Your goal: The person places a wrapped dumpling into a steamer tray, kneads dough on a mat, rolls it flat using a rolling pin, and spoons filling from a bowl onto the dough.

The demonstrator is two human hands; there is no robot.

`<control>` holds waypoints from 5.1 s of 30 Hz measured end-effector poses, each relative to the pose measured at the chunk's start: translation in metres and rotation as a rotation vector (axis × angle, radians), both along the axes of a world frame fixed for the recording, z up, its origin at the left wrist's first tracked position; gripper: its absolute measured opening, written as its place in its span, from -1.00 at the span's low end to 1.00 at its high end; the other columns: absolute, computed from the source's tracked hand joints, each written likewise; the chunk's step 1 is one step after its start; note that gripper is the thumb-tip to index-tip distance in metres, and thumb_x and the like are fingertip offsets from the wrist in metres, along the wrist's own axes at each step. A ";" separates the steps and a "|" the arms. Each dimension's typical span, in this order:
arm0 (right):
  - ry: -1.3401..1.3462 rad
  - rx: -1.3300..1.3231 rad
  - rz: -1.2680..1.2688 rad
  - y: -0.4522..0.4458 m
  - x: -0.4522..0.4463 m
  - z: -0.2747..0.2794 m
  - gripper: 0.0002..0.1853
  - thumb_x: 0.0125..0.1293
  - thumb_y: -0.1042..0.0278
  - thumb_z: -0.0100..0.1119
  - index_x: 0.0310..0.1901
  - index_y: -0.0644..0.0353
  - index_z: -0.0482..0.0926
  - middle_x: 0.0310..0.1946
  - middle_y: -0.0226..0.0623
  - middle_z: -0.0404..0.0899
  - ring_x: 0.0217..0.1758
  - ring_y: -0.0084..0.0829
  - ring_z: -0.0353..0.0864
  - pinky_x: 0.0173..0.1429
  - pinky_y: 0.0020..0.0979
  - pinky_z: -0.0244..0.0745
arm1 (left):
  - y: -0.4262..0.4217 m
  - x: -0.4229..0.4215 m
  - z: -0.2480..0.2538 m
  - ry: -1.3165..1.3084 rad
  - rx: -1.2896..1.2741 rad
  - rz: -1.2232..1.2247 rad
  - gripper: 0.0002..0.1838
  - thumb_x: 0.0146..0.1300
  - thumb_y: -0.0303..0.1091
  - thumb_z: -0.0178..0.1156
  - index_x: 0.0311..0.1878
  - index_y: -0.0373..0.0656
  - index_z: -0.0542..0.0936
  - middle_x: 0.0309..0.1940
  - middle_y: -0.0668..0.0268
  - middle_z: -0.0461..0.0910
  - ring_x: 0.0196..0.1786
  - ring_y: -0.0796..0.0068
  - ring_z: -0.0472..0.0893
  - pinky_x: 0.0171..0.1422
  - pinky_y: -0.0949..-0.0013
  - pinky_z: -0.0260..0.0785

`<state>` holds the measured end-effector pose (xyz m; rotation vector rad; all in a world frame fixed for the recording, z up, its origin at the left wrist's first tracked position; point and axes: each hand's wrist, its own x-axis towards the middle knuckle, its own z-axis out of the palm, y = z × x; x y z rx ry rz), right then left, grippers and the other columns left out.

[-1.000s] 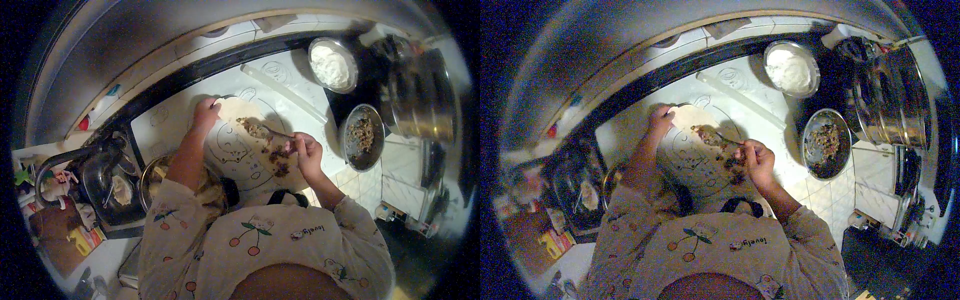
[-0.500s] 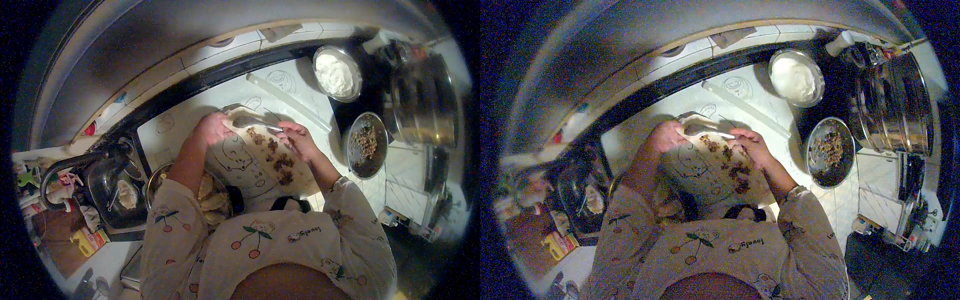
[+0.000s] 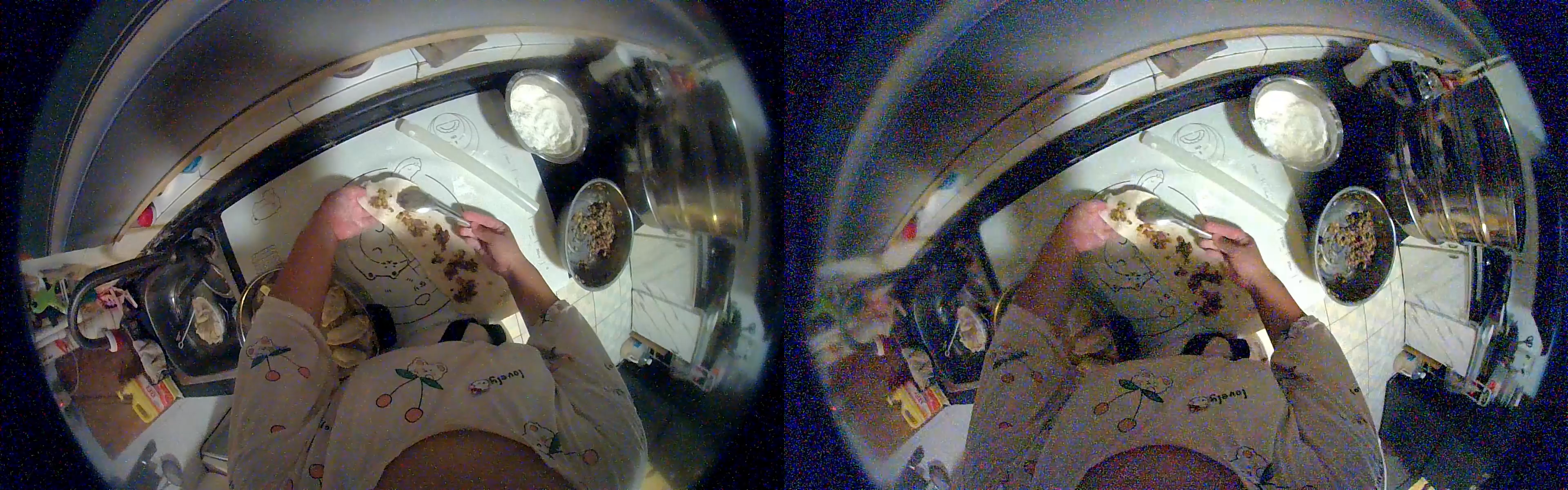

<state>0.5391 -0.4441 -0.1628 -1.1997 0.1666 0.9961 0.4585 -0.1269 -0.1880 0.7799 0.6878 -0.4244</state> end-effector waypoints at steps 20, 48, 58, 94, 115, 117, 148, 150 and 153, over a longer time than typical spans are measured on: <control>-0.761 -0.394 0.490 0.100 0.029 0.061 -0.79 0.35 0.38 0.05 -0.28 0.36 0.59 -0.66 -0.36 0.53 -0.62 -0.64 0.52 -0.54 -0.58 0.40 | 0.010 0.000 -0.015 0.059 0.728 0.236 -0.79 0.13 -0.45 0.25 -0.21 -0.39 0.59 -0.37 0.18 0.58 -0.47 0.46 0.59 -0.44 0.42 0.58; -1.151 -0.636 0.378 -0.016 -0.029 0.074 -0.88 0.23 0.49 0.11 -0.33 0.37 0.58 -0.68 -0.15 0.49 -0.60 -0.45 0.48 -0.44 -0.40 0.40 | 0.002 0.001 -0.005 0.041 0.924 0.169 -0.74 0.14 -0.42 0.23 -0.13 -0.37 0.58 -0.29 0.16 0.60 -0.42 0.44 0.61 -0.43 0.43 0.55; -1.030 -0.772 0.313 -0.032 -0.055 0.079 -0.86 0.25 0.46 0.13 -0.32 0.37 0.60 -0.67 -0.13 0.49 -0.57 -0.49 0.52 -0.41 -0.45 0.45 | 0.012 -0.002 -0.023 -0.134 1.024 0.142 -0.78 0.11 -0.41 0.26 -0.20 -0.32 0.61 -0.37 0.24 0.59 -0.44 0.47 0.59 -0.43 0.43 0.55; -0.730 -1.143 -0.076 -0.260 -0.004 0.122 -0.89 0.15 0.50 0.11 -0.35 0.23 0.63 -0.58 -0.14 0.59 -0.61 -0.28 0.58 -0.41 -0.33 0.50 | 0.061 -0.020 -0.054 -0.262 1.205 -0.191 -0.77 0.27 -0.22 0.18 -0.18 -0.20 0.55 -0.38 0.40 0.52 -0.41 0.63 0.42 -0.39 0.51 0.29; -1.050 -1.045 -0.156 -0.217 -0.014 0.103 -0.77 0.14 0.61 0.13 -0.14 0.24 0.59 -0.41 -0.13 0.65 -0.48 -0.35 0.65 -0.38 -0.38 0.53 | 0.025 -0.006 -0.005 -0.096 1.017 -0.168 -0.71 0.25 -0.26 0.20 -0.11 -0.32 0.53 -0.38 0.33 0.53 -0.41 0.56 0.46 -0.38 0.45 0.32; -1.006 -1.052 -0.149 -0.216 -0.017 0.100 -0.77 0.13 0.56 0.18 -0.14 0.24 0.59 -0.39 -0.11 0.65 -0.45 -0.29 0.65 -0.33 -0.40 0.54 | 0.019 -0.004 0.004 -0.080 0.963 -0.164 -0.72 0.25 -0.26 0.21 -0.13 -0.30 0.53 -0.43 0.36 0.52 -0.46 0.60 0.43 -0.44 0.47 0.29; -0.127 -0.390 -0.741 -0.230 0.005 0.081 -0.76 0.36 0.35 0.01 -0.06 0.30 0.52 -0.36 -0.34 0.66 -0.58 -0.69 0.38 -0.55 -0.66 0.24 | 0.040 -0.023 -0.033 -0.282 1.081 -0.099 -0.87 0.20 -0.33 0.21 -0.25 -0.17 0.57 -0.41 0.36 0.53 -0.45 0.54 0.47 -0.40 0.47 0.31; -0.191 -0.405 -0.763 -0.227 0.002 0.092 -0.75 0.36 0.32 0.02 -0.05 0.30 0.52 -0.37 -0.35 0.65 -0.58 -0.70 0.37 -0.54 -0.67 0.24 | 0.035 -0.016 -0.028 -0.155 0.896 -0.010 -0.88 0.20 -0.36 0.19 -0.25 -0.19 0.57 -0.42 0.34 0.53 -0.45 0.52 0.48 -0.40 0.46 0.32; -0.348 -0.508 -0.714 -0.216 -0.001 0.113 -0.71 0.36 0.27 0.03 0.00 0.28 0.51 -0.34 -0.36 0.66 -0.58 -0.74 0.37 -0.53 -0.67 0.23 | 0.026 -0.021 -0.013 -0.107 0.998 -0.052 -0.87 0.21 -0.38 0.15 -0.25 -0.23 0.56 -0.41 0.30 0.55 -0.42 0.49 0.50 -0.37 0.44 0.36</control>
